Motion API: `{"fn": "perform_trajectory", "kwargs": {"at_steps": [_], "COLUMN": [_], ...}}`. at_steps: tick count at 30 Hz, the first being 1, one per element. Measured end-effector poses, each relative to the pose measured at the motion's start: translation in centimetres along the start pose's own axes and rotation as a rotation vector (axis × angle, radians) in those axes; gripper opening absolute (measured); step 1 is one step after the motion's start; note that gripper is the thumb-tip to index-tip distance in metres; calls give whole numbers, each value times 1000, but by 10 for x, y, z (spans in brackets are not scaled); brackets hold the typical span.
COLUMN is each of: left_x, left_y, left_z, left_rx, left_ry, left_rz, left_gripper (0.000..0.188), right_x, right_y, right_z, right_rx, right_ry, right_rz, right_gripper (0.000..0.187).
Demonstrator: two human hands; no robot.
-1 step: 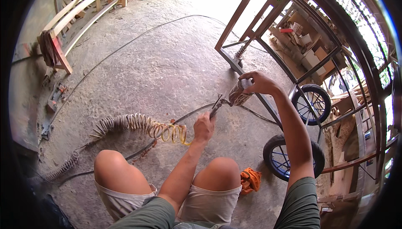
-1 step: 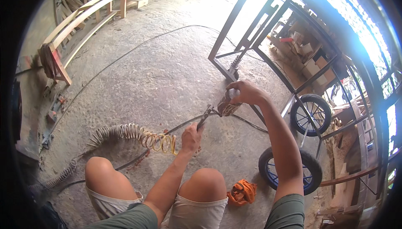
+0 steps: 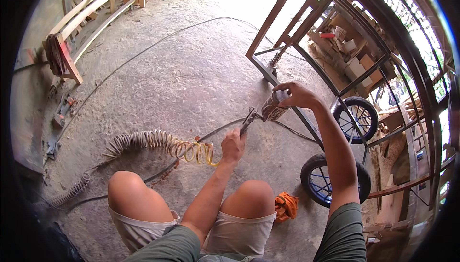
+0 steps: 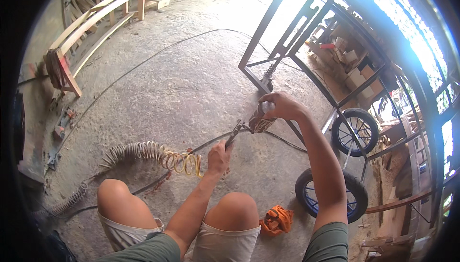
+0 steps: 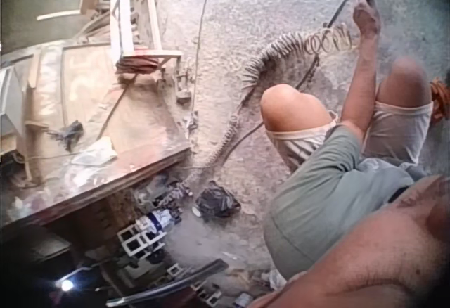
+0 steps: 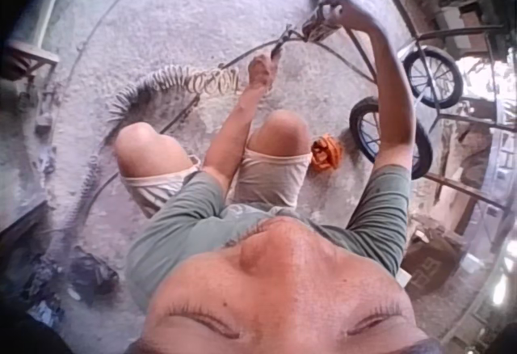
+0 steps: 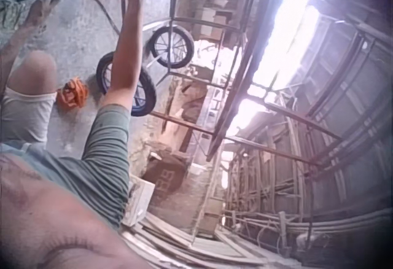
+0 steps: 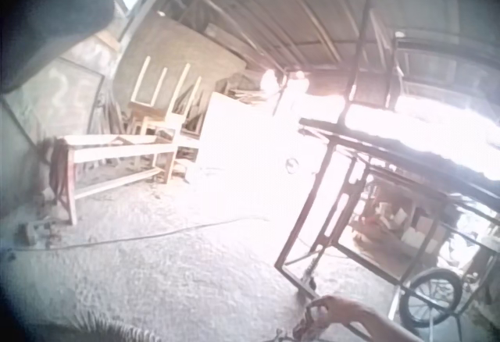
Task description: The person spray paints the frame of a metal cart using a spray gun. The person also wipes their hands with a cloth and wipes the nozzle of the spray gun.
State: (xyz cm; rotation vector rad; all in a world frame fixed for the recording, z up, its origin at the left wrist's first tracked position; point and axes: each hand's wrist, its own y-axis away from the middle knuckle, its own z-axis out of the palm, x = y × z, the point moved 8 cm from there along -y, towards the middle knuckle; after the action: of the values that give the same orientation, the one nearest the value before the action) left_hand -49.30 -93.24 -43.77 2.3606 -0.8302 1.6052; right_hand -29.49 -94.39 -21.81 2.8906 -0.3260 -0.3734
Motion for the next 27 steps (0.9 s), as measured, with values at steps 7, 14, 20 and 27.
{"fn": "perform_trajectory", "kwargs": {"at_steps": [7,14,20,27], "left_x": [5,15,20,8], "left_y": [-6,-10,-11,-11], "left_z": [-12,-26,-32,-28], "left_rx": [20,65,81,84], "left_ry": [35,68,52,52], "left_rz": [-14,15,41,2], "left_gripper": [41,35,34,36], "right_x": [-4,-15,-13,-12], "right_y": [2,-1,0,-4], "right_z": [-9,-16,-15,-6], "right_rx": [17,21,31,3], "right_ry": [-204,-10,-116,-242], "right_rz": [-1,-43,-11,-3], "right_gripper": [63,63,64,74]}}
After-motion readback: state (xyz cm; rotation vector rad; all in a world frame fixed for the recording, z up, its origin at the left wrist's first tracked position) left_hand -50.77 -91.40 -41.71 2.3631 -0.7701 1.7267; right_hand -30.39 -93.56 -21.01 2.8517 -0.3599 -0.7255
